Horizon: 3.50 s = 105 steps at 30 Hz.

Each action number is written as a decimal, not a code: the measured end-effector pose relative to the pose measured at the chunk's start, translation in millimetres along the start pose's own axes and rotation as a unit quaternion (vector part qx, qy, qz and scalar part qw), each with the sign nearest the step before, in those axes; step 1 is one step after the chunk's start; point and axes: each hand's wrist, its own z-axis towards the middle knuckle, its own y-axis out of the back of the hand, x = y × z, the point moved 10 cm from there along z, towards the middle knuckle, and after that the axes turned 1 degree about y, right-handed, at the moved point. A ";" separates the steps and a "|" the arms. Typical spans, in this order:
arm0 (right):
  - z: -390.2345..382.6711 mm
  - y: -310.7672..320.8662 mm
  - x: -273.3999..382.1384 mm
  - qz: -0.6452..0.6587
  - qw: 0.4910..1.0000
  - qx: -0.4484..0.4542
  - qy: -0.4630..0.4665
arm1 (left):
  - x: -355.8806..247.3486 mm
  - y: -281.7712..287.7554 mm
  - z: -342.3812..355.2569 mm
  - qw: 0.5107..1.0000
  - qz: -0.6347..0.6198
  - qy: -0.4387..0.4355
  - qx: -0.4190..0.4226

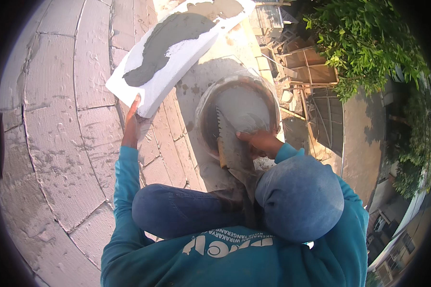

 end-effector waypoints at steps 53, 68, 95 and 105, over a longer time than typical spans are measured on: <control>-64.3 -16.3 104.4 -0.704 0.616 -0.012 0.353 | -64.0 41.8 -92.9 0.965 -0.161 -0.133 -0.157; -130.2 169.0 306.0 0.042 0.849 0.007 0.527 | -80.0 35.2 -123.5 0.965 -0.163 -0.142 -0.152; 65.3 90.3 430.9 -0.441 0.765 -0.130 0.451 | -93.5 6.4 -148.7 0.963 -0.201 -0.168 -0.069; -42.0 -67.4 392.4 -0.358 0.811 -0.015 0.463 | -115.6 -2.2 -170.9 0.953 -0.172 -0.215 -0.130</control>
